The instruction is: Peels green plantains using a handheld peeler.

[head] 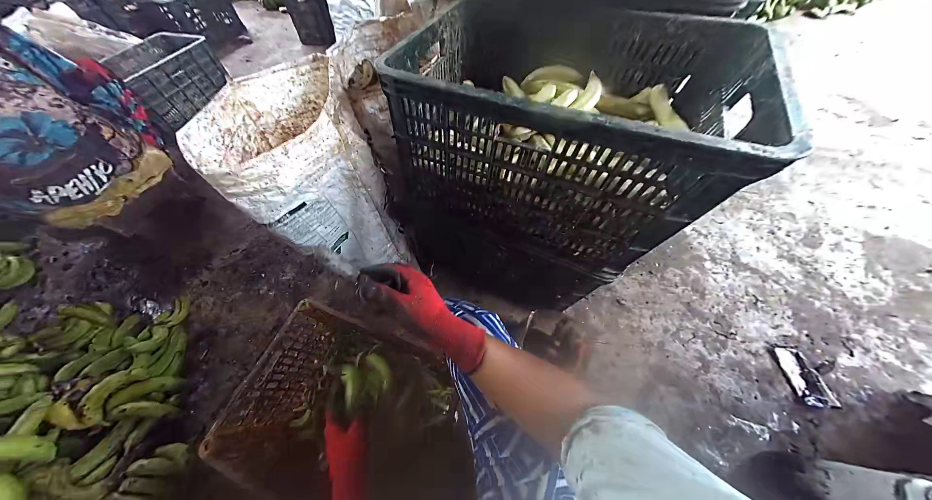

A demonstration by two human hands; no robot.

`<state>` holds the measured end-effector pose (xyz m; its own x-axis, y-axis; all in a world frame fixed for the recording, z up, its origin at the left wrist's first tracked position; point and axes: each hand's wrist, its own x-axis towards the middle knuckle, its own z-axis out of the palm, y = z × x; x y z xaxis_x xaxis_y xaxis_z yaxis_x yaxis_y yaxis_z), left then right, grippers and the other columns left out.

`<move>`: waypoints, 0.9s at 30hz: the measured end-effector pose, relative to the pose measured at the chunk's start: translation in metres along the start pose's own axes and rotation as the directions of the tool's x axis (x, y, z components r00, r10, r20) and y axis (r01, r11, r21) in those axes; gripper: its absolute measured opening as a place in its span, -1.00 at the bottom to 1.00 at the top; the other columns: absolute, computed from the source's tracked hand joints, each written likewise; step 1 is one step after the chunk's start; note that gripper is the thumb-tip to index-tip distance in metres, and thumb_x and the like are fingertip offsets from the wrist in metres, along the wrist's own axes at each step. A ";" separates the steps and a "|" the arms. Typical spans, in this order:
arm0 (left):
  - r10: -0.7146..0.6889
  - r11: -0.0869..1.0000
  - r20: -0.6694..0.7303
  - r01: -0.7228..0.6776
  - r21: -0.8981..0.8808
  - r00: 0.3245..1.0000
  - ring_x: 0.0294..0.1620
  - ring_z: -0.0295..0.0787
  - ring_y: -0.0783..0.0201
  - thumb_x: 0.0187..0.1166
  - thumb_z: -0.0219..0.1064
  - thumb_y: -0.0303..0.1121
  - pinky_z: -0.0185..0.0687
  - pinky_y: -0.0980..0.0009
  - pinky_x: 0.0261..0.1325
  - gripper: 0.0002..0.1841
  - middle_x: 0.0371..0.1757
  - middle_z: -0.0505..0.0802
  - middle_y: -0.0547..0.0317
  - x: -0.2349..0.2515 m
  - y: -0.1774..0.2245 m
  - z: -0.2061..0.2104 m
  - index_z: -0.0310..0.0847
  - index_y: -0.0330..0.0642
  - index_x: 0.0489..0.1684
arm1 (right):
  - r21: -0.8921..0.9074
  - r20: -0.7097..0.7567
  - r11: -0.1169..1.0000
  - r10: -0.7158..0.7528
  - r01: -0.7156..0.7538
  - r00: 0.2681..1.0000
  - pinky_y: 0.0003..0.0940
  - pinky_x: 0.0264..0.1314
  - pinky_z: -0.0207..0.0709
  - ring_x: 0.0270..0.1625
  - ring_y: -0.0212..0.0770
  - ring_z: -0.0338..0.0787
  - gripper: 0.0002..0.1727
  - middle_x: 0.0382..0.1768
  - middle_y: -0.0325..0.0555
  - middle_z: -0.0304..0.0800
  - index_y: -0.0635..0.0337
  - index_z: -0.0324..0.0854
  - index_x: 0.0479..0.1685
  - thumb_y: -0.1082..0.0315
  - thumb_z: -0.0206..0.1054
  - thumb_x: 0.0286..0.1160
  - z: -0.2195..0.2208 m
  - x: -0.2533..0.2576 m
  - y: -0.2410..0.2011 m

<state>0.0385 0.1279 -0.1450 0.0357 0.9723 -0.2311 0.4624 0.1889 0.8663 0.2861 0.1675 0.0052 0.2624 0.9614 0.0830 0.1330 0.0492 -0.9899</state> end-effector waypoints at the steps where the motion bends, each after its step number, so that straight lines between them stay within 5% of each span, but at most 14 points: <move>1: 0.020 0.994 -0.046 -0.024 -0.108 0.999 0.65 0.43 0.02 0.45 0.46 -0.19 0.38 0.02 0.64 -0.13 0.69 0.46 -0.15 -0.008 -0.002 -0.001 0.11 -0.14 0.82 | 0.028 -0.007 1.000 -0.002 0.002 1.000 -0.13 0.31 0.61 0.16 -0.09 0.79 -0.64 0.20 0.12 0.80 0.25 0.68 0.37 0.33 0.27 0.69 -0.003 -0.003 0.003; 3: 0.012 0.972 -0.079 -0.030 -0.231 0.997 0.60 0.49 0.16 0.36 0.54 -0.29 0.48 0.17 0.59 -0.07 0.67 0.49 -0.08 -0.018 -0.002 -0.004 0.10 -0.12 0.82 | 0.068 -0.020 0.998 -0.013 0.014 1.000 -0.21 0.08 0.70 -0.01 -0.21 0.80 -0.62 0.10 0.04 0.81 0.18 0.59 0.45 0.30 0.17 0.76 -0.009 -0.015 0.007; 6: 0.005 0.940 -0.098 -0.038 -0.340 0.995 0.44 0.62 0.23 0.32 0.52 -0.39 0.60 0.29 0.46 -0.12 0.53 0.60 -0.17 -0.025 0.009 -0.005 0.16 -0.31 0.74 | 0.168 -0.038 0.986 0.024 -0.017 0.999 -0.34 0.20 0.67 0.07 -0.35 0.78 -0.58 0.18 0.00 0.79 0.27 0.51 0.50 0.29 0.09 0.81 -0.005 -0.018 0.010; 9: -0.050 0.898 -0.086 0.007 -0.440 0.995 0.29 0.72 0.23 0.32 0.50 -0.36 0.70 0.27 0.33 -0.14 0.42 0.66 -0.14 -0.020 0.008 -0.001 0.17 -0.27 0.72 | 0.514 0.053 0.851 0.096 -0.109 0.994 -0.37 -0.18 0.73 -0.23 -0.34 0.77 -0.56 -0.08 -0.13 0.79 0.09 0.49 0.48 0.09 0.03 0.82 0.026 -0.033 0.027; 12: -0.158 0.838 -0.099 0.080 -0.540 0.982 -0.12 0.76 0.28 0.45 0.43 -0.38 0.74 0.33 -0.07 -0.30 0.12 0.78 -0.05 -0.012 0.001 0.000 0.26 -0.21 0.65 | 0.443 0.097 0.853 0.260 -0.276 0.961 -0.44 -0.36 0.60 -0.39 -0.43 0.63 -0.56 -0.25 -0.32 0.69 -0.19 0.51 0.42 -0.12 -0.06 0.83 0.062 -0.068 0.047; 15: -0.192 0.748 -0.163 0.037 -0.663 0.968 -0.32 0.70 0.34 0.45 0.35 -0.40 0.68 0.39 -0.29 -0.43 -0.11 0.79 0.04 -0.005 -0.009 0.001 0.38 -0.28 0.50 | 0.255 0.033 0.869 0.430 -0.424 0.902 -0.21 -0.18 0.67 -0.23 -0.24 0.72 -0.52 -0.09 -0.05 0.74 0.13 0.49 0.48 0.01 0.01 0.85 0.103 -0.075 0.094; 17: -0.135 0.572 -0.179 -0.071 -0.818 0.975 -0.36 0.70 0.33 0.59 0.18 -0.38 0.69 0.39 -0.29 -0.63 -0.23 0.76 0.08 -0.006 -0.014 0.004 0.45 -0.25 0.35 | 0.019 0.073 0.841 0.538 -0.541 0.840 -0.13 0.06 0.70 -0.05 -0.09 0.78 -0.51 0.05 0.15 0.75 0.31 0.48 0.48 0.10 -0.01 0.89 0.118 -0.080 0.119; 18: -0.054 0.401 -0.189 -0.152 -0.904 0.980 -0.49 0.68 0.37 0.68 0.08 -0.25 0.69 0.43 -0.38 -0.76 -0.41 0.73 0.20 -0.004 -0.010 0.004 0.55 -0.14 0.08 | -0.122 0.090 0.828 0.559 -0.548 0.824 -0.06 0.22 0.65 0.08 -0.01 0.79 -0.50 0.13 0.23 0.76 0.36 0.50 0.47 0.12 -0.02 0.89 0.121 -0.082 0.124; 19: 0.053 0.174 -0.197 -0.203 -0.964 0.979 -0.57 0.68 0.40 0.70 0.12 -0.03 0.70 0.43 -0.41 -0.69 -0.54 0.74 0.31 -0.001 0.003 0.000 0.67 -0.01 -0.16 | -0.205 0.099 0.822 0.558 -0.531 0.824 -0.05 0.19 0.66 0.04 -0.01 0.80 -0.49 0.09 0.22 0.76 0.34 0.53 0.42 0.09 -0.05 0.90 0.123 -0.082 0.129; 21: 0.307 0.018 -0.236 -0.254 -0.967 0.922 -0.41 0.75 0.41 0.56 0.26 0.20 0.75 0.34 -0.16 -0.62 -0.44 0.79 0.43 -0.001 0.039 -0.030 0.73 0.14 -0.12 | -0.251 0.132 0.825 0.547 -0.506 0.826 -0.07 0.10 0.70 -0.05 -0.05 0.81 -0.47 0.06 0.19 0.75 0.32 0.54 0.40 0.06 -0.09 0.91 0.125 -0.087 0.135; 24: 0.506 0.069 -0.304 -0.388 -0.919 0.808 0.29 0.74 0.26 0.50 0.37 0.19 0.60 0.14 0.46 -0.50 0.23 0.82 0.32 -0.017 0.081 -0.084 0.64 0.19 0.32 | -0.133 0.188 0.838 0.545 -0.529 0.817 -0.12 -0.07 0.74 -0.15 -0.12 0.82 -0.46 0.08 0.10 0.77 0.26 0.54 0.43 0.02 -0.09 0.90 0.123 -0.086 0.134; 25: 0.506 0.157 -0.320 -0.450 -0.879 0.801 0.23 0.78 0.35 0.44 0.40 0.22 0.67 0.25 0.38 -0.47 0.21 0.85 0.36 -0.023 0.081 -0.100 0.66 0.21 0.30 | -0.027 0.199 0.832 0.547 -0.554 0.813 -0.17 -0.15 0.72 -0.19 -0.15 0.81 -0.47 0.08 0.06 0.78 0.25 0.53 0.44 0.03 -0.08 0.89 0.124 -0.086 0.129; 27: 0.381 0.342 -0.380 -0.510 -0.789 0.843 -0.26 0.81 0.58 0.41 0.44 0.20 0.76 0.55 -0.17 -0.58 -0.20 0.89 0.49 -0.038 0.069 -0.125 0.70 0.23 0.10 | 0.164 0.216 0.806 0.533 -0.569 0.818 -0.22 -0.18 0.76 -0.19 -0.17 0.84 -0.50 0.06 0.01 0.80 0.22 0.43 0.51 0.06 -0.06 0.90 0.122 -0.086 0.119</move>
<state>-0.0420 0.1214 -0.0207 -0.1308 0.9439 0.3033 -0.5593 -0.3229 0.7635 0.1627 0.1237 -0.1339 0.0788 0.8712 -0.4845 -0.1993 -0.4625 -0.8639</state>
